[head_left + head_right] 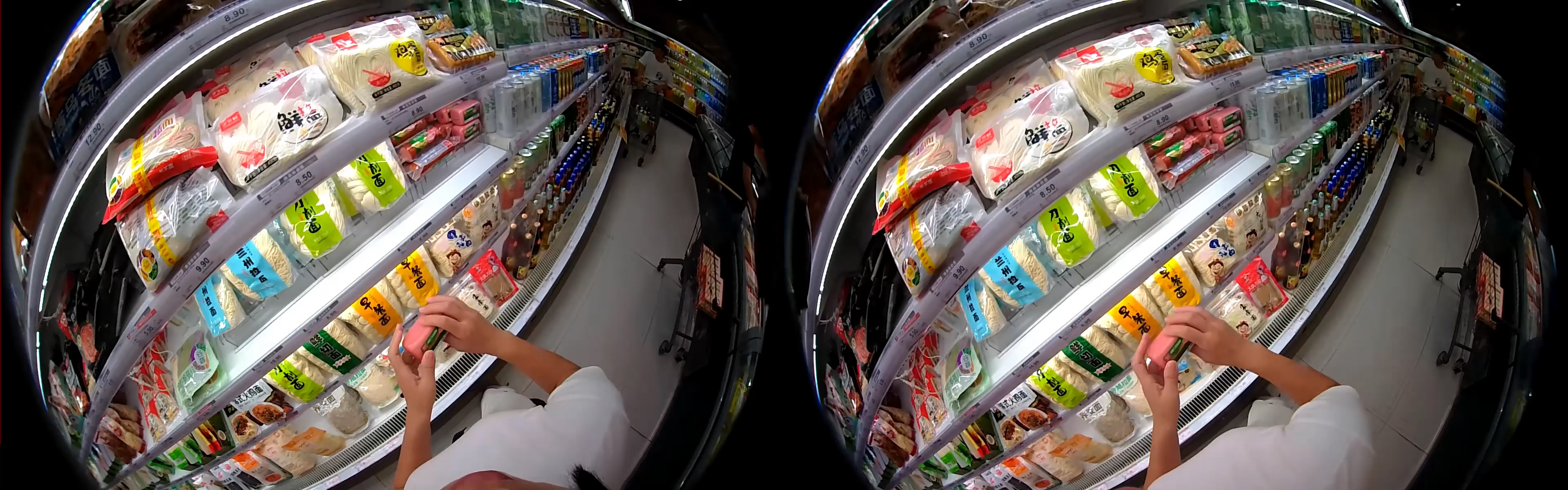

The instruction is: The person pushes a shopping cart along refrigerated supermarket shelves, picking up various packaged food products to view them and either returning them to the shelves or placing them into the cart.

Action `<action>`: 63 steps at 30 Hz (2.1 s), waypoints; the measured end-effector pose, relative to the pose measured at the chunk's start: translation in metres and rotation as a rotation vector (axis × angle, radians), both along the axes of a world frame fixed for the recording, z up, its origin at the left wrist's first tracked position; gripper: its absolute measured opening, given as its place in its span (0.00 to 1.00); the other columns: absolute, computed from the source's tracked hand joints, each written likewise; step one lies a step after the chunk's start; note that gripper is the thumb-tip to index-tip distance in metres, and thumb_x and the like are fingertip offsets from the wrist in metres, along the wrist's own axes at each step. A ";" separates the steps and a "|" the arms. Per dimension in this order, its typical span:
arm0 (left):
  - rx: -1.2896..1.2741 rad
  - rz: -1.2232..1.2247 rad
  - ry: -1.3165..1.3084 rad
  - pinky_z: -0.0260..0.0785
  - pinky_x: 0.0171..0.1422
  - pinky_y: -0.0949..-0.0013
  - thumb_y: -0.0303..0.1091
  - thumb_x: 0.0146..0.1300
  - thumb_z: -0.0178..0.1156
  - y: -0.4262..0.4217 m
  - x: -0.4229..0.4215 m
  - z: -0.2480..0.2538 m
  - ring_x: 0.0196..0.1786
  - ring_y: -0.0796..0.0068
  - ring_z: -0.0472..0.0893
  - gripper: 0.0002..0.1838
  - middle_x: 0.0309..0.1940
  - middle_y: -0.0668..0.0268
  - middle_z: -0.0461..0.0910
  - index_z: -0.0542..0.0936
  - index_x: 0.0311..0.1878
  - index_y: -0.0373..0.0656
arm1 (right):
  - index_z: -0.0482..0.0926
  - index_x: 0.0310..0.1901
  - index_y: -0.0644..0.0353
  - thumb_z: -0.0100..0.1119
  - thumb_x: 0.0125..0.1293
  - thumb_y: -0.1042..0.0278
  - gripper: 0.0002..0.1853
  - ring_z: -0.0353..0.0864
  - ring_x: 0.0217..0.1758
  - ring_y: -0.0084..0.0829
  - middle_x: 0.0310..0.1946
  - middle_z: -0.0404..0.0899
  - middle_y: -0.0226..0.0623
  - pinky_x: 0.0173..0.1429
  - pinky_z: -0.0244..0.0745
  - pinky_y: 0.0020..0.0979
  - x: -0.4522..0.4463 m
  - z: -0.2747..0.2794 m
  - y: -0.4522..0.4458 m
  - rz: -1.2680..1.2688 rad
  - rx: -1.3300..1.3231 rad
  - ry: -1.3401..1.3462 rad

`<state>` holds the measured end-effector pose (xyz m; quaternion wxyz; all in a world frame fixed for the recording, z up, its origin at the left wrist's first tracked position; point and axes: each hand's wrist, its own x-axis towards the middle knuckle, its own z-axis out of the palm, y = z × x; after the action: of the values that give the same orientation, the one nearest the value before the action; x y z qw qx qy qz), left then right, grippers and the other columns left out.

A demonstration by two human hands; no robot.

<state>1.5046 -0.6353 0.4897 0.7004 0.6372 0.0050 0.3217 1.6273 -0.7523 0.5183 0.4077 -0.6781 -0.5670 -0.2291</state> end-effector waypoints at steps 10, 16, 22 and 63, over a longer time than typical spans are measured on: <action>0.132 0.005 0.223 0.69 0.66 0.59 0.28 0.67 0.59 -0.067 0.124 -0.017 0.68 0.56 0.71 0.32 0.72 0.53 0.58 0.60 0.72 0.40 | 0.72 0.60 0.48 0.55 0.50 0.88 0.34 0.72 0.61 0.49 0.58 0.69 0.38 0.63 0.72 0.43 0.332 0.129 -0.078 -0.348 0.159 -0.126; -0.034 0.014 0.378 0.69 0.64 0.61 0.27 0.69 0.58 -0.091 0.127 -0.045 0.66 0.57 0.73 0.27 0.69 0.53 0.65 0.64 0.70 0.39 | 0.73 0.56 0.53 0.60 0.49 0.77 0.28 0.69 0.61 0.53 0.58 0.69 0.45 0.65 0.68 0.46 0.465 0.149 -0.065 -0.525 0.370 -0.223; -0.089 0.040 0.425 0.70 0.63 0.64 0.28 0.69 0.58 -0.103 0.138 -0.051 0.66 0.60 0.74 0.26 0.67 0.54 0.70 0.65 0.69 0.39 | 0.76 0.55 0.65 0.57 0.56 0.56 0.27 0.62 0.65 0.58 0.61 0.67 0.58 0.72 0.55 0.49 0.537 0.145 -0.065 -0.461 -0.040 -0.076; 0.138 0.300 0.733 0.68 0.65 0.58 0.39 0.67 0.59 -0.115 -0.094 -0.084 0.64 0.54 0.73 0.25 0.64 0.56 0.71 0.71 0.65 0.43 | 0.47 0.74 0.72 0.59 0.63 0.33 0.55 0.41 0.78 0.62 0.74 0.41 0.69 0.77 0.42 0.56 0.376 0.074 0.006 -0.626 0.404 -0.187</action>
<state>1.4102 -0.7507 0.4054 0.5532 0.7473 0.3258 0.1711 2.0036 -0.7458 0.5926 0.3899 -0.7006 -0.3107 -0.5105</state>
